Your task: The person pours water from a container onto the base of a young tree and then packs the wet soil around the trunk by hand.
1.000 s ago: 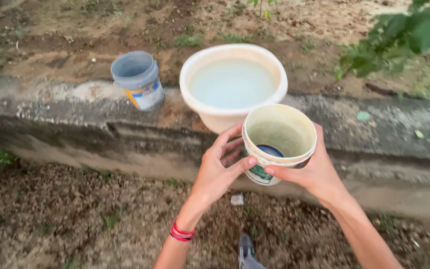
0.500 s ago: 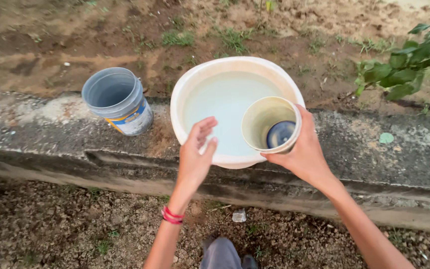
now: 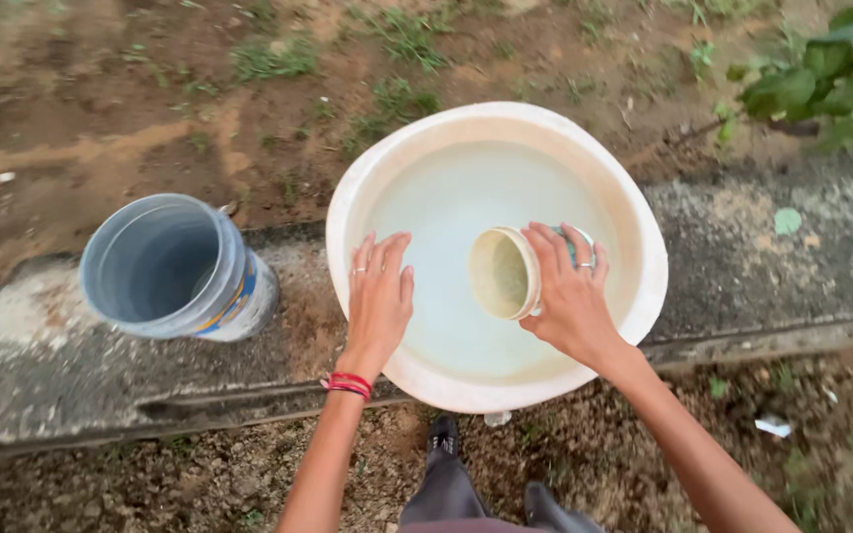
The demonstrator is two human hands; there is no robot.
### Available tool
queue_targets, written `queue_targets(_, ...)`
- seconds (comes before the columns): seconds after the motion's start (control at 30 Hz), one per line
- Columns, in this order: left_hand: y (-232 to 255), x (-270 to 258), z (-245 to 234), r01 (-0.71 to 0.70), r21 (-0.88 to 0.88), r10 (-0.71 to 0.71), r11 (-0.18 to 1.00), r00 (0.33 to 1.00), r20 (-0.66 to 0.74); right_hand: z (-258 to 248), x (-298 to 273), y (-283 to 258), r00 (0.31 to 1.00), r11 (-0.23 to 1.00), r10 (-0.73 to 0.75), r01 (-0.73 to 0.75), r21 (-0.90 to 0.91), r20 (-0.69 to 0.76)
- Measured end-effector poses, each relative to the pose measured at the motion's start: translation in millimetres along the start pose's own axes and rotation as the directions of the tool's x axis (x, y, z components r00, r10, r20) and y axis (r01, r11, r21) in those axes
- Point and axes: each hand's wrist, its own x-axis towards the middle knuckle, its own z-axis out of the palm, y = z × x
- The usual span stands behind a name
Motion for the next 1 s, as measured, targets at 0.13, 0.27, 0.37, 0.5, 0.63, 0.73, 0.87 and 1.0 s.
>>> queue_targets(0.13, -29.6, 11.1, 8.3, -0.062, 0.032, 0.06, 0.998, 0.997, 0.046, 18.4, 4.3, -11.6, 1.0, 0.996, 0.004, -0.003, -0.084, 0.013)
queue_targets(0.27, -45.7, 16.7, 13.2, -0.088, 0.05, 0.084, 0.995, 0.994, 0.068, 37.2, 8.5, -18.8, 1.0, 0.99, 0.01, -0.007, -0.144, 0.022)
queue_targets(0.37, -50.8, 21.4, 17.8, -0.077, 0.065, 0.072, 0.995, 0.995, 0.075, 48.1, 11.5, -19.2, 0.999, 0.986, 0.045, -0.04, -0.159, 0.03)
queue_targets(0.5, -50.9, 20.9, 19.7, -0.04, 0.043, 0.037, 0.998, 0.996, 0.075, 61.5, 19.7, -17.2, 0.994, 0.985, 0.105, -0.103, -0.138, 0.011)
queue_targets(0.63, -52.5, 21.9, 17.6, 0.001, -0.035, 0.0, 0.999, 0.999, 0.037, 74.4, 32.6, -17.4, 0.992, 0.988, 0.128, -0.127, -0.091, 0.004)
queue_targets(0.73, -50.7, 21.1, 15.9, 0.008, -0.072, -0.007, 0.997, 1.0, 0.015, 81.3, 42.9, -24.0, 0.991, 0.989, 0.133, -0.131, -0.063, 0.025)
queue_targets(0.87, -47.4, 21.4, 12.8, 0.02, -0.125, -0.021, 0.992, 1.0, -0.006, 89.8, 55.0, -38.0, 0.992, 0.993, 0.108, -0.104, -0.06, 0.063)
queue_targets(1.0, -46.3, 21.1, 12.8, 0.032, -0.153, -0.036, 0.988, 0.999, -0.023, 100.6, 61.8, -49.8, 0.993, 0.996, 0.082, -0.08, -0.032, 0.09)
